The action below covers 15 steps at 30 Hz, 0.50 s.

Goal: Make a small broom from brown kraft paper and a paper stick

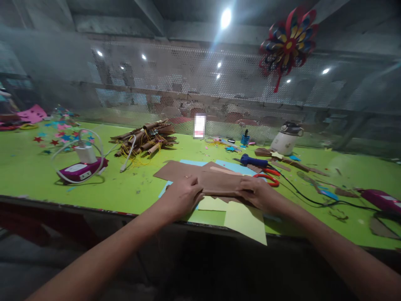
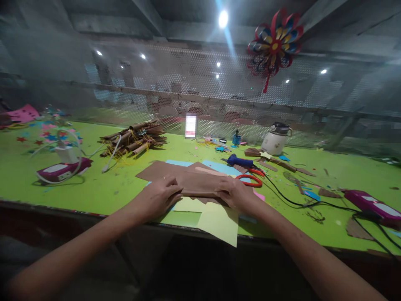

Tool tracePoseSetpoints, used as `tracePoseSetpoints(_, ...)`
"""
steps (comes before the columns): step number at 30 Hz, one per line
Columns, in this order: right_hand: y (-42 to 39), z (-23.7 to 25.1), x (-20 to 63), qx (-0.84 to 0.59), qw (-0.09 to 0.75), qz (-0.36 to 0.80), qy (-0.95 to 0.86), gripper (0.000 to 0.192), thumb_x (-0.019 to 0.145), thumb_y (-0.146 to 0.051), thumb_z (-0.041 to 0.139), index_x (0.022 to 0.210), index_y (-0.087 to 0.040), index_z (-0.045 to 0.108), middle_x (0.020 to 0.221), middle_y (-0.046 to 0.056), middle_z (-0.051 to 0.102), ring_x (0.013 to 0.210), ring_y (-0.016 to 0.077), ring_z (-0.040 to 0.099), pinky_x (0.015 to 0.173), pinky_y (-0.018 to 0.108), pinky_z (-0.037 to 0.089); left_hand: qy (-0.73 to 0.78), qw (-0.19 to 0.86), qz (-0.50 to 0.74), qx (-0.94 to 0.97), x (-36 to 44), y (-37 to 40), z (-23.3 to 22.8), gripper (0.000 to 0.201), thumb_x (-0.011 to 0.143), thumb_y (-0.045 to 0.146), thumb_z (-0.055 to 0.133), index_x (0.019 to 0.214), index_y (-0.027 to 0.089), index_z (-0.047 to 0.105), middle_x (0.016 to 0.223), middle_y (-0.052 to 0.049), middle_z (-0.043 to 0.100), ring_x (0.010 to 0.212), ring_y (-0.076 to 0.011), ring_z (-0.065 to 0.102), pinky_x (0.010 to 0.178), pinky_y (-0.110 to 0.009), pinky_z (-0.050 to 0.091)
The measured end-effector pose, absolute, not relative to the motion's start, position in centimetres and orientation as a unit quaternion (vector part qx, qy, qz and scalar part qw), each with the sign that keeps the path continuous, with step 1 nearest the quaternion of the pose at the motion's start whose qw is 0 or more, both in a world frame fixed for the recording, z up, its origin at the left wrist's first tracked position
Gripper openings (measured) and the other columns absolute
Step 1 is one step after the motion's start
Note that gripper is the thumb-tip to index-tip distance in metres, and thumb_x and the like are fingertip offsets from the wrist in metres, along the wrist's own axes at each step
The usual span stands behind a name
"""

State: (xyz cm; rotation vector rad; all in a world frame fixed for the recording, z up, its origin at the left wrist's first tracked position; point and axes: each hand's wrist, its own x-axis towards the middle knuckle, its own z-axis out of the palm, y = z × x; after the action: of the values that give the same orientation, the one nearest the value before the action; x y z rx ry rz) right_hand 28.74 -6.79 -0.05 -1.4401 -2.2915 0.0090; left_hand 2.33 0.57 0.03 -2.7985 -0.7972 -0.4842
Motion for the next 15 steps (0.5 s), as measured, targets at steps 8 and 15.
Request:
tracePoseSetpoints(8, -6.9, 0.5, 27.7, -0.51, 0.121, -0.107, -0.845, 0.029, 0.091, -0.021, 0.047, 0.068, -0.019, 0.065, 0.075, 0.007, 0.058, 0.079, 0.0197, 0.049, 0.066, 0.03, 0.038, -0.218, 0.063, -0.195, -0.954, 2.5, 1.9, 0.1, 0.034, 0.091, 0.027, 0.043, 0.07, 0.016, 0.066, 0.077, -0.007, 0.055, 0.072, -0.0167, 0.047, 0.062, -0.027, 0.035)
tracePoseSetpoints(15, -7.5, 0.2, 26.9, -0.531, 0.067, -0.159, -0.83, 0.01, 0.087, -0.015, 0.051, 0.084, -0.017, 0.06, 0.085, 0.007, 0.06, 0.087, 0.0206, 0.05, 0.067, 0.029, 0.037, -0.2, 0.052, -0.178, -0.962, 2.5, 2.5, -0.1, 0.032, 0.092, 0.02, 0.038, 0.074, 0.016, 0.064, 0.082, -0.007, 0.054, 0.074, -0.0162, 0.047, 0.068, -0.028, 0.037)
